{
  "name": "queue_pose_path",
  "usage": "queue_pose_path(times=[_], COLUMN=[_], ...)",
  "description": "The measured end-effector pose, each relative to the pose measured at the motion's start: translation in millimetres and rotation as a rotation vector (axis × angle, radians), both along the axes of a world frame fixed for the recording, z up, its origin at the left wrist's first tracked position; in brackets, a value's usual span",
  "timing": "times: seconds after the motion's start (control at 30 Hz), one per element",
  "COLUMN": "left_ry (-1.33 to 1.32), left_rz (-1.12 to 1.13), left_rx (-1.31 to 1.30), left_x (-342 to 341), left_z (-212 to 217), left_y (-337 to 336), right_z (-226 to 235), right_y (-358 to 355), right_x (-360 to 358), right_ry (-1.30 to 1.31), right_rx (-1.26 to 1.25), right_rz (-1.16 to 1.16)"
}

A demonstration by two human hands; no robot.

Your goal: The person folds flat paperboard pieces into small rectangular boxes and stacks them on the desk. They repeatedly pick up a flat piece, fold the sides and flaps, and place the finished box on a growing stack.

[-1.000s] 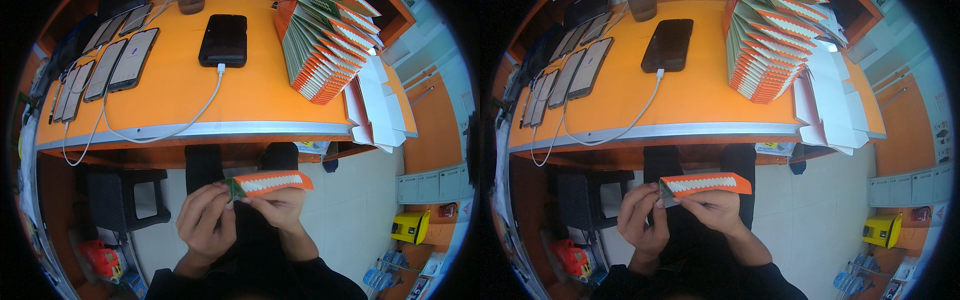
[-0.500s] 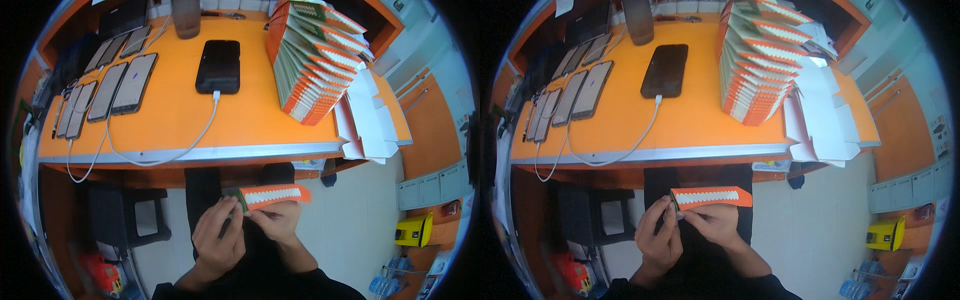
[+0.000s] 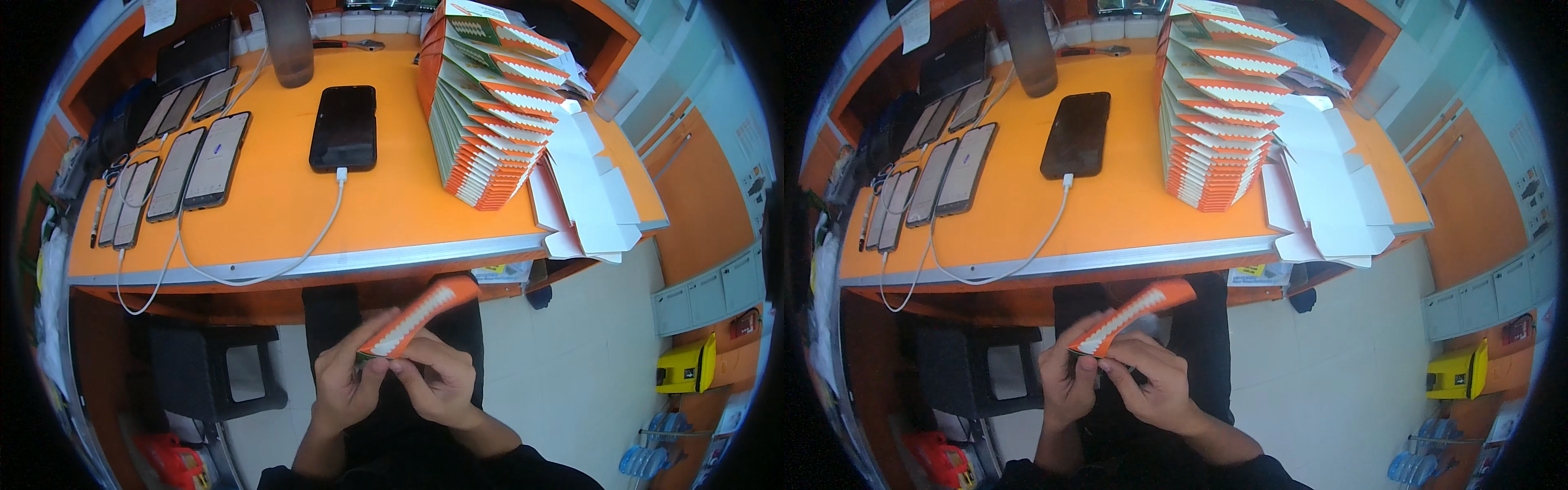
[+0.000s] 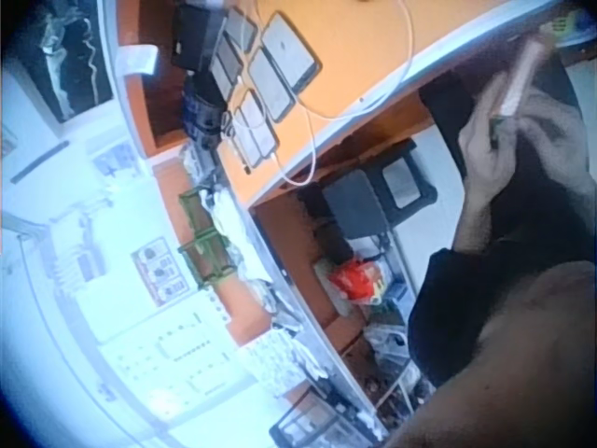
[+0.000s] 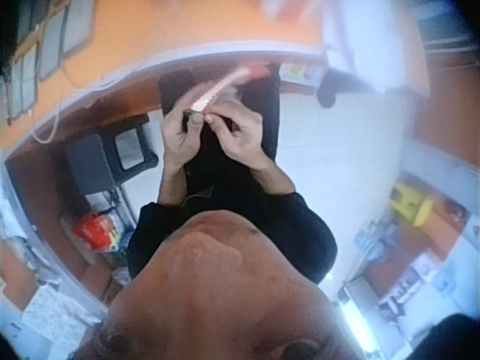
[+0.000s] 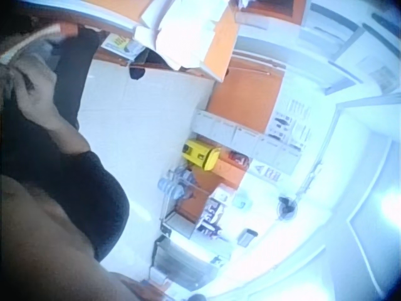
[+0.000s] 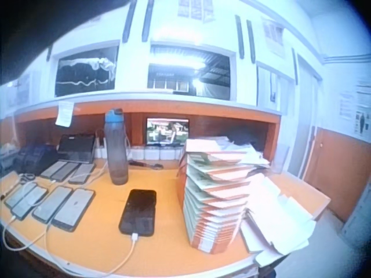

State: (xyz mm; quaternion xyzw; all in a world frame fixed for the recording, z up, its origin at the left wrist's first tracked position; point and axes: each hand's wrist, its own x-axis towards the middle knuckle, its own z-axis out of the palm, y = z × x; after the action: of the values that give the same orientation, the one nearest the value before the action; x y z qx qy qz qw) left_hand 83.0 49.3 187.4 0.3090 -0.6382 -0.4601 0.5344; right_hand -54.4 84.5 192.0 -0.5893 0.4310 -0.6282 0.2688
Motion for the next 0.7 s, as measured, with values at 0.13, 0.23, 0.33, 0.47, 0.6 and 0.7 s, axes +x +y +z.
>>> queue_pose_path(times=[0.13,0.23,0.33,0.47,0.6,0.7], left_ry=[-0.138,-0.223,-0.26,-0.146,0.016,0.019], left_rz=[0.097,0.274,0.405,0.406,0.354,0.321], left_rx=[-0.114,-0.175,-0.216,-0.138,-0.12,-0.11], left_x=[2.1,1.7,2.0,6.1,6.4,5.5], left_z=[-7.1,-14.0,-13.0,-10.3,-10.8,-7.2], left_y=[-2.5,-1.4,-3.2,-2.4,-5.0,-4.2], right_z=[9.9,12.8,15.0,28.5,29.2,29.7], right_y=[-3.1,-2.5,-5.1,-8.1,-12.4,-8.8], right_x=[-1.5,0.9,-9.3,-25.5,-32.9,-35.2], right_ry=[0.211,0.279,0.47,0.508,0.019,0.123], right_rx=[-0.033,0.017,-0.203,-0.214,0.013,0.024], right_rz=[-0.215,-0.251,-0.412,-0.73,-0.333,-0.242])
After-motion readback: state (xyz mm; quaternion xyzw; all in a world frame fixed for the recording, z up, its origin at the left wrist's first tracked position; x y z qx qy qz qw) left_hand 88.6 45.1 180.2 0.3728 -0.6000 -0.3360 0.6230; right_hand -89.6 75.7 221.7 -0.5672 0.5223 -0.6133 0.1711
